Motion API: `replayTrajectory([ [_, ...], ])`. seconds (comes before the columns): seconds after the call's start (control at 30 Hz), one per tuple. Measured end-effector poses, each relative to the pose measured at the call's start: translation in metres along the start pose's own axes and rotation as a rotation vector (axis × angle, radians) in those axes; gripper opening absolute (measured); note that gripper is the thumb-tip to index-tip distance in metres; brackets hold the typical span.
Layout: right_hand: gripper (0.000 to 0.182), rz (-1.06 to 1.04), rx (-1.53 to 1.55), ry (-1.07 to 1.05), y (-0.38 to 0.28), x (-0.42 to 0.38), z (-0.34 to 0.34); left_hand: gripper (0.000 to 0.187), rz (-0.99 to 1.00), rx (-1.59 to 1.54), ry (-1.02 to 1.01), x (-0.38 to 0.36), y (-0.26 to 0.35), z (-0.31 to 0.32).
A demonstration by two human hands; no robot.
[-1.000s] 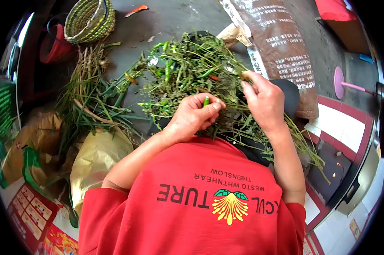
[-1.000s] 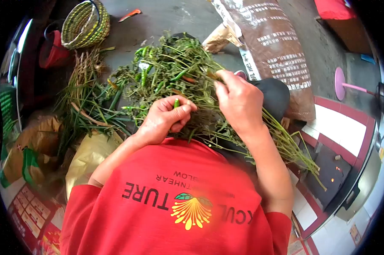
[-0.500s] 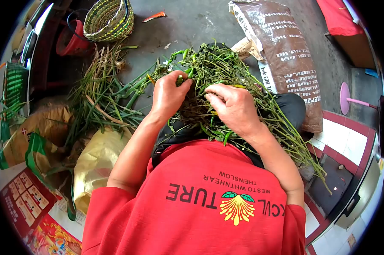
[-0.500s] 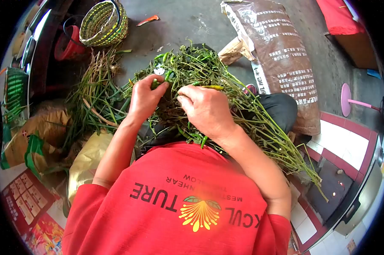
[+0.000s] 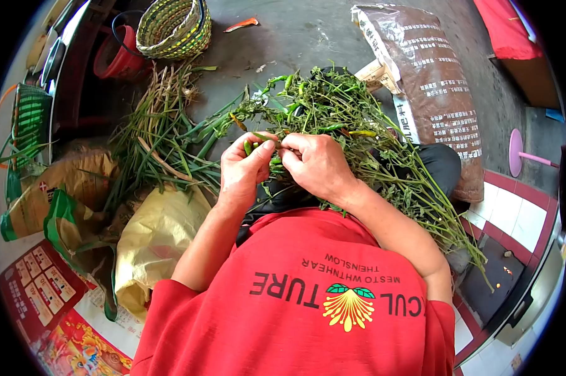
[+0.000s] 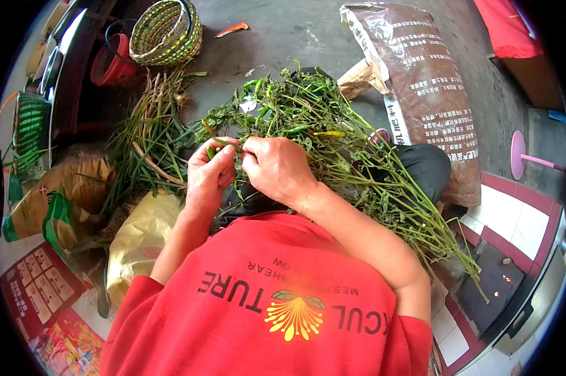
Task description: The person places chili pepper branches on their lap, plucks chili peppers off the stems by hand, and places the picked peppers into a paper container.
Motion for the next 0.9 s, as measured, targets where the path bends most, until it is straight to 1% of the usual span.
replayTrajectory([
  [0.03, 0.013, 0.033, 0.020, 0.016, 0.001, -0.001, 0.000, 0.010, 0.034, 0.015, 0.015, -0.002, 0.000, 0.000],
  [0.07, 0.013, 0.067, 0.040, 0.031, 0.004, -0.002, -0.001, 0.008, 0.068, 0.112, 0.019, -0.006, 0.003, 0.000],
  [0.13, 0.012, 0.147, 0.125, 0.058, 0.010, -0.004, 0.000, 0.008, 0.472, 0.375, 0.068, -0.011, 0.007, 0.011],
  [0.17, 0.011, 0.196, 0.191, 0.070, 0.014, -0.005, 0.001, 0.008, 0.499, 0.400, 0.065, -0.013, 0.005, 0.011],
  [0.23, 0.011, 0.270, 0.314, 0.128, 0.026, -0.002, 0.000, 0.007, 0.446, 0.362, 0.057, -0.017, 0.008, 0.011],
  [0.27, 0.015, 0.436, 0.453, 0.093, 0.039, -0.003, -0.007, 0.007, 0.419, 0.343, 0.050, -0.021, 0.012, 0.012],
  [0.33, 0.017, 0.456, 0.514, 0.080, 0.034, -0.002, -0.020, 0.007, 0.154, 0.004, 0.011, -0.022, 0.014, 0.014],
  [0.37, 0.017, 0.410, 0.483, 0.029, 0.030, -0.002, -0.020, 0.010, 0.076, -0.104, -0.021, -0.018, 0.011, 0.010],
  [0.43, 0.015, 0.342, 0.468, 0.053, 0.026, -0.006, -0.022, 0.017, -0.052, -0.305, -0.102, -0.011, 0.001, 0.000],
  [0.47, 0.015, 0.309, 0.461, 0.066, 0.025, -0.009, -0.023, 0.018, -0.121, -0.346, -0.096, -0.010, -0.005, -0.007],
  [0.53, 0.014, 0.286, 0.210, 0.084, 0.018, -0.014, -0.030, 0.017, -0.210, -0.420, -0.089, -0.009, -0.020, -0.019],
  [0.63, 0.007, -0.205, -0.021, 0.172, 0.002, -0.017, -0.023, 0.017, -0.296, -0.424, -0.052, -0.014, -0.032, -0.026],
  [0.67, 0.006, -0.263, -0.119, 0.116, -0.001, -0.017, -0.018, 0.016, -0.315, -0.435, -0.066, -0.015, -0.035, -0.027],
  [0.73, 0.009, -0.222, -0.368, -0.040, 0.002, -0.014, -0.006, 0.016, -0.350, -0.460, -0.098, -0.016, -0.041, -0.027],
  [0.77, 0.009, -0.231, -0.434, -0.067, 0.004, -0.013, -0.002, 0.015, -0.360, -0.500, -0.116, -0.017, -0.043, -0.026],
  [0.83, 0.008, -0.251, -0.567, -0.123, 0.009, -0.013, 0.010, 0.016, -0.355, -0.478, -0.105, -0.018, -0.041, -0.024],
  [0.9, 0.008, -0.258, -0.468, -0.054, 0.006, -0.014, 0.006, 0.016, -0.357, -0.469, -0.101, -0.019, -0.040, -0.024],
])
Point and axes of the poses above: each hand's wrist, its own x-axis towards the middle knuckle, its own z-axis out of the palm, y = z × x, the point moved 5 cm from there along x, towards the middle knuckle, and after that the axes turned 2 degrees about z, right-handed, at the moved point
